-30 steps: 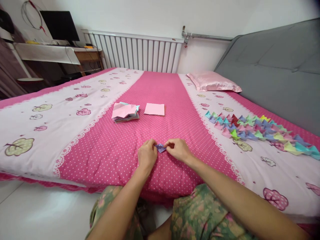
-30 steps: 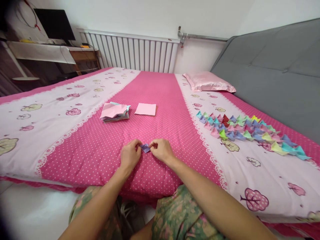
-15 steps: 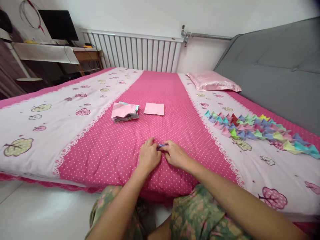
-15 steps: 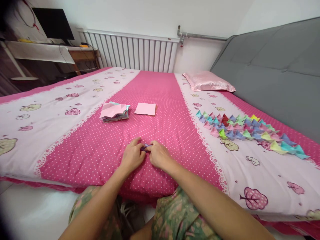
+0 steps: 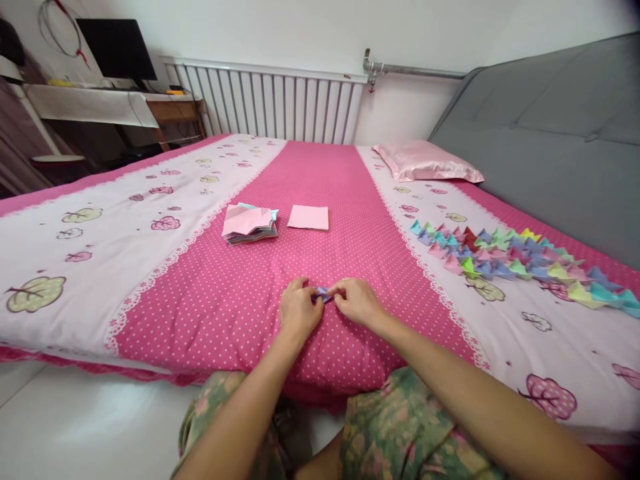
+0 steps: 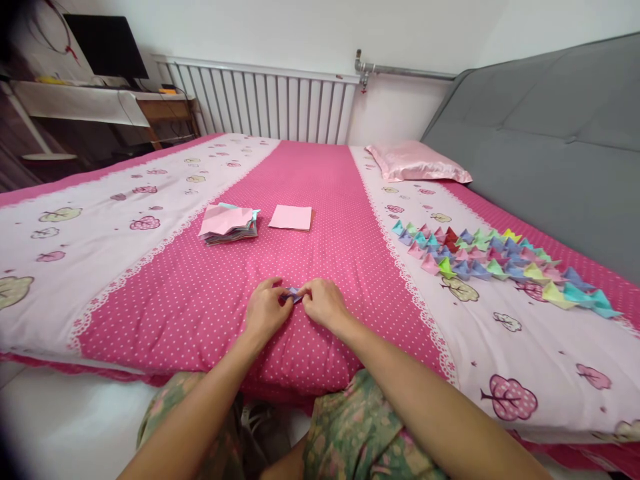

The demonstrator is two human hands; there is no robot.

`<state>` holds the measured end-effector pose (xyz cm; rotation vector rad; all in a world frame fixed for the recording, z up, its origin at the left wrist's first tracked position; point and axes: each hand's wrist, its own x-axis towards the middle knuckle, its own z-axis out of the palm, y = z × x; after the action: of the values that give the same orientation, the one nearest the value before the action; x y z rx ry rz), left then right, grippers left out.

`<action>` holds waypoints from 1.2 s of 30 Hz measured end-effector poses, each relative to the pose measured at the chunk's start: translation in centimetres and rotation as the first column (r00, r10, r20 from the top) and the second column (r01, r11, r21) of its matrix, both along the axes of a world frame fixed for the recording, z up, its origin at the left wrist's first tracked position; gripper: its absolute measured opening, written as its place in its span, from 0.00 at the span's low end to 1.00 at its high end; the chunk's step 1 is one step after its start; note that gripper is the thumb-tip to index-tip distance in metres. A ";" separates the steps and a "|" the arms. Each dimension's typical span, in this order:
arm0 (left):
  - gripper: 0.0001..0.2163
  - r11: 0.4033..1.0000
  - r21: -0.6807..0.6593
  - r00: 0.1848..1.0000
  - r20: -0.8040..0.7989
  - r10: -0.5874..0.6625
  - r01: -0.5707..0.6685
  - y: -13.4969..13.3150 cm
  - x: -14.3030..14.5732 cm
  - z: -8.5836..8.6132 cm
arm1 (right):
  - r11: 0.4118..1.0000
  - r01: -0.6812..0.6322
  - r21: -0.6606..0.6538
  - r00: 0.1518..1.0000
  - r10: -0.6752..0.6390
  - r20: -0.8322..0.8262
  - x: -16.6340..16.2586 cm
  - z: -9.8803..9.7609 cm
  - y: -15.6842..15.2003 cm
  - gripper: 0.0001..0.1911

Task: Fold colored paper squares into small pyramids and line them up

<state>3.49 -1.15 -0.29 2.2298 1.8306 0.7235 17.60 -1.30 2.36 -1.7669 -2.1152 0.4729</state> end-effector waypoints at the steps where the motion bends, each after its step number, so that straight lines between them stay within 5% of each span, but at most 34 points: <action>1: 0.10 1.000 0.000 1.000 0.001 0.013 -0.013 0.0 0.1 -0.1 | 1.000 0.022 0.000 1.000 -0.022 0.005 0.0 0.0 0.0 0.16; 30: 0.10 0.999 0.010 0.997 -0.071 0.033 -0.032 -0.2 0.5 0.0 | 0.999 -0.008 0.053 0.993 0.002 0.117 -1.4 -0.5 1.1 0.09; 36: 0.11 0.996 0.014 0.988 -0.120 0.094 -0.093 -1.0 0.3 1.1 | 0.999 -0.023 0.045 0.988 0.016 0.152 -1.6 -0.6 1.1 0.08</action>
<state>3.76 -2.13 0.78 2.2514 2.0029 0.6258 16.05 -0.15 1.80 -1.8090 -2.2288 0.2997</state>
